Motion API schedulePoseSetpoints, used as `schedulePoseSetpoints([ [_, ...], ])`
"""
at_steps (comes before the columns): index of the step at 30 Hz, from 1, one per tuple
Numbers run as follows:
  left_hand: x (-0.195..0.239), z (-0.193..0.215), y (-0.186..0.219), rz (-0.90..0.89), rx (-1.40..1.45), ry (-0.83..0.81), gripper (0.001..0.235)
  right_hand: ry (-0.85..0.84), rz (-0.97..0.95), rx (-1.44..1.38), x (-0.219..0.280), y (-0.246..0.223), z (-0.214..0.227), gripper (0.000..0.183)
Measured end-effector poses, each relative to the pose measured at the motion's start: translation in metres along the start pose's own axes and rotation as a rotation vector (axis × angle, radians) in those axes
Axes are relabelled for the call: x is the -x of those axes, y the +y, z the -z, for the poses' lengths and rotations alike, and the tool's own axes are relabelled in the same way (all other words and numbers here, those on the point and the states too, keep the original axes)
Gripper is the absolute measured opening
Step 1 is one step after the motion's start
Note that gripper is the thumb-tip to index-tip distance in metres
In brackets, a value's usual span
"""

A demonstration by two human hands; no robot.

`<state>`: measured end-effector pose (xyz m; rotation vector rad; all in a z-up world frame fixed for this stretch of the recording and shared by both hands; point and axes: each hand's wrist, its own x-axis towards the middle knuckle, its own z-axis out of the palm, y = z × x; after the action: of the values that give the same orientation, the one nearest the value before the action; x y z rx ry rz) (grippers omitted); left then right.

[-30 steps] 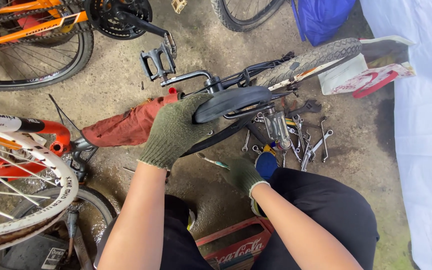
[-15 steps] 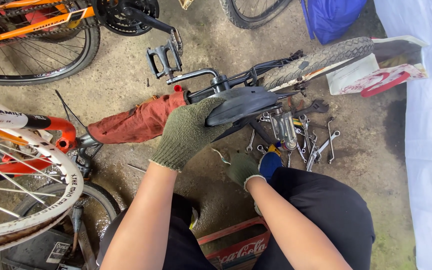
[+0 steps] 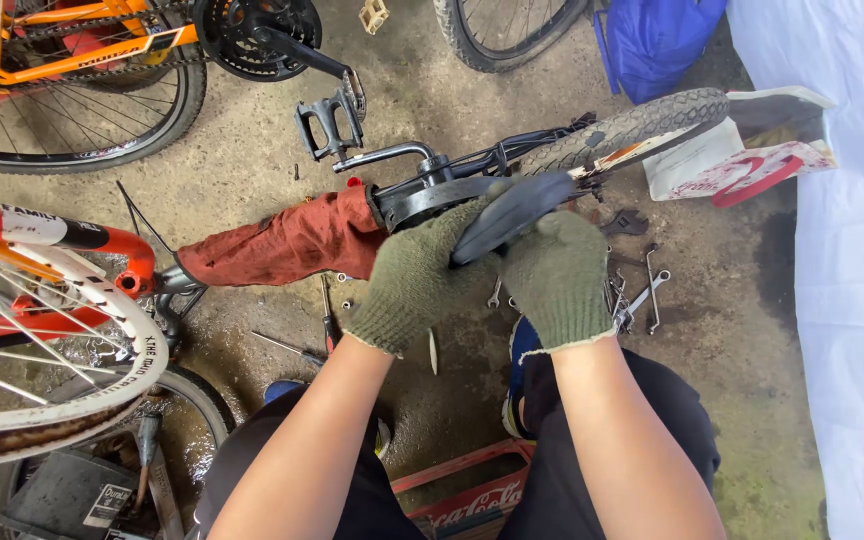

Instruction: The person cleans a bicycle inner tube with a brush and then inserts it into a tire. They proceed to mount the tire onto a bicycle wheel rim, pressing the tire bead into place by hand.

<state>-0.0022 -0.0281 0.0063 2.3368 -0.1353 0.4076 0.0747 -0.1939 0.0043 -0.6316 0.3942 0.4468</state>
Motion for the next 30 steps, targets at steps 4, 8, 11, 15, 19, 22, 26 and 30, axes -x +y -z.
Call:
schedulePoseSetpoints([
  [4, 0.002, -0.014, 0.011, 0.013, 0.074, -0.045, 0.073, -0.417, -0.015, -0.1, -0.023, -0.031, 0.033, 0.059],
  [8, 0.013, -0.029, 0.015, 0.09, 0.133, -0.191, 0.063, -0.63, 0.03, -0.194, -0.027, -0.07, 0.07, 0.054],
  [11, 0.022, -0.018, 0.008, 0.117, 0.145, -0.407, 0.04, -0.947, 0.088, -0.168, -0.063, -0.059, 0.104, 0.067],
  [15, 0.039, -0.007, 0.012, 0.165, 0.204, -0.473, 0.044, -1.018, -0.004, -0.112, -0.026, -0.056, 0.069, 0.054],
  [19, 0.056, 0.021, 0.032, 0.217, 0.348, -0.423, 0.046, -1.055, -0.068, -0.318, 0.005, -0.037, 0.044, 0.064],
  [22, 0.083, 0.037, 0.037, 0.274, 0.411, -0.37, 0.039, -0.919, -0.125, -0.282, 0.043, -0.026, 0.019, 0.054],
  [26, 0.127, 0.038, 0.046, 0.477, 0.281, -0.179, 0.082, -0.48, -0.096, -0.126, 0.102, 0.01, -0.036, 0.045],
  [30, 0.161, 0.054, 0.027, 0.625, 0.057, -0.247, 0.077, -0.393, -0.137, -0.113, 0.117, 0.045, -0.05, 0.04],
])
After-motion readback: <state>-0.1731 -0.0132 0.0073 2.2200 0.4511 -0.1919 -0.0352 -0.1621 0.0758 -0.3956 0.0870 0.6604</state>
